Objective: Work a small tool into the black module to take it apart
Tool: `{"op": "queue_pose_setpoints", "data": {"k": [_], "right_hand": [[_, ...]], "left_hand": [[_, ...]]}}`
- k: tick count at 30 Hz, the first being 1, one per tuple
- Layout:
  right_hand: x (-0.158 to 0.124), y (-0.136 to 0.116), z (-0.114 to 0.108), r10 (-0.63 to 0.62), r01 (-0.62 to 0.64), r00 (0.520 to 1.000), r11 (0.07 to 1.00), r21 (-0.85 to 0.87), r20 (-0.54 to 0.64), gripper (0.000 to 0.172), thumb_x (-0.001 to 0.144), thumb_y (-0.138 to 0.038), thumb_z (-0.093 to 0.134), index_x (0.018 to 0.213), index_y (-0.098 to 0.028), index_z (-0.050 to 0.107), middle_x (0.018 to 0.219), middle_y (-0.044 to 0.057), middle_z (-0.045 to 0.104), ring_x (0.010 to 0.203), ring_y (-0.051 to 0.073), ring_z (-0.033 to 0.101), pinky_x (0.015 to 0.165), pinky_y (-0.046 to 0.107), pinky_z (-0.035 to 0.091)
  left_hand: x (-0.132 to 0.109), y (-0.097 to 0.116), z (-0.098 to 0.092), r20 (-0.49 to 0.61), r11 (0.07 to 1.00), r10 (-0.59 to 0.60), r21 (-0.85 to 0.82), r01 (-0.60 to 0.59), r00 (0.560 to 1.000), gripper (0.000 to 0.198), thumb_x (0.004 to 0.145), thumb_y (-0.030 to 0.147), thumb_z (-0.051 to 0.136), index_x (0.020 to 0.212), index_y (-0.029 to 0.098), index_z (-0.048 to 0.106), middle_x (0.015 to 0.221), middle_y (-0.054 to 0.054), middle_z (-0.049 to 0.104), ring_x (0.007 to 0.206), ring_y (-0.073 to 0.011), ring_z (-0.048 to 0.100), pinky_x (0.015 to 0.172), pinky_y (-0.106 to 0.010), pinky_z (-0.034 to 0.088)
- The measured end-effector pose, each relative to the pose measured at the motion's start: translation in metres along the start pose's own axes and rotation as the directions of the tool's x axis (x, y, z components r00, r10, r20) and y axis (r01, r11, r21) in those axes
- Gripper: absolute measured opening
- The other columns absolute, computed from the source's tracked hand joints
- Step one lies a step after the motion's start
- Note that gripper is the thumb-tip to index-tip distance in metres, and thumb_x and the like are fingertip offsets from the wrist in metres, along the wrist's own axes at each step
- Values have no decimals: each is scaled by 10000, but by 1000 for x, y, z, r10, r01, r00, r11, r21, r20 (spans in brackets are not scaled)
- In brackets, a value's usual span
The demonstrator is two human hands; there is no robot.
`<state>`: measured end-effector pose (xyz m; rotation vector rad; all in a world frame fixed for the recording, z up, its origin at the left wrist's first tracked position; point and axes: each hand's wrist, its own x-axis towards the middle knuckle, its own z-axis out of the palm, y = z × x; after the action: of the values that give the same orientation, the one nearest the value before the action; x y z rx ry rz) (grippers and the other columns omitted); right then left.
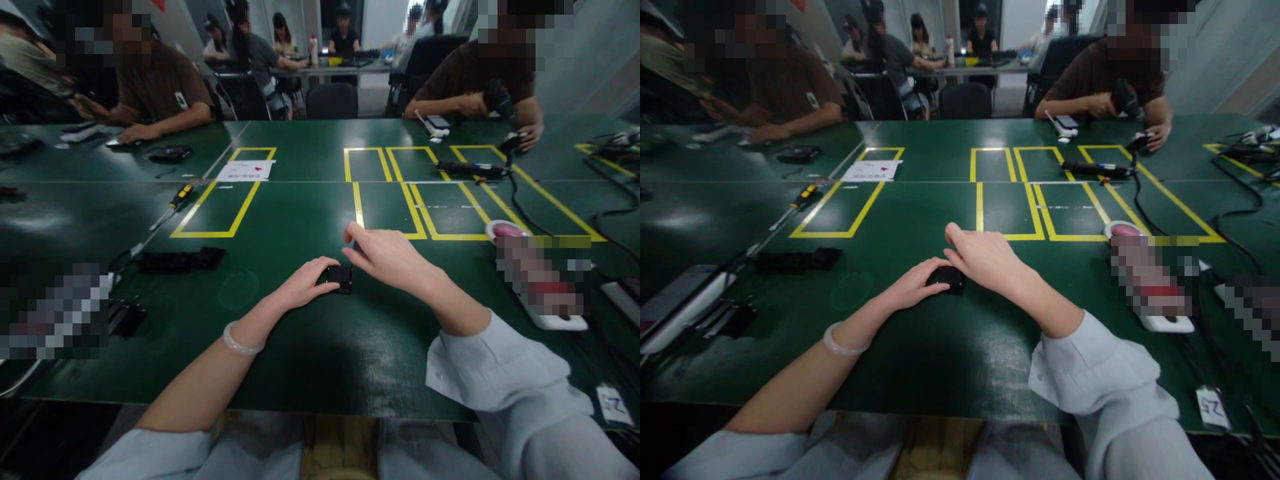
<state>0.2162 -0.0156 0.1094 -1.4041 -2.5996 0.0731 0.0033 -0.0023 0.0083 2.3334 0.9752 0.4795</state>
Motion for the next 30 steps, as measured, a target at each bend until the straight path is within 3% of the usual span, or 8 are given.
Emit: {"op": "queue_pose_setpoints", "data": {"k": [12,20,30], "right_hand": [[0,-1,-1,4,-4,1000,1000,-3,-3,226,932,-267,353,1095,-193,492,887,50,701,686,167,613,539,265,234],[1,0,0,5,-4,1000,1000,-22,25,248,962,-357,360,1096,-192,487,826,44,697,677,175,619,534,259,225],[0,-1,0,4,-4,1000,1000,-15,-20,206,924,-260,376,1084,-197,490,876,42,697,699,177,629,525,263,223]], "left_hand": [[0,1,-1,0,1000,3,1,-3,1000,370,907,442,536,1187,203,496,1153,-71,601,1068,-239,568,937,-377,435],[0,-1,0,-3,1000,4,10,-4,1000,380,907,448,535,1192,199,503,1154,-74,605,1063,-239,575,935,-378,437],[0,1,-2,3,1000,7,13,-7,1000,361,908,433,539,1181,201,497,1154,-71,602,1063,-237,568,932,-369,429]]}}
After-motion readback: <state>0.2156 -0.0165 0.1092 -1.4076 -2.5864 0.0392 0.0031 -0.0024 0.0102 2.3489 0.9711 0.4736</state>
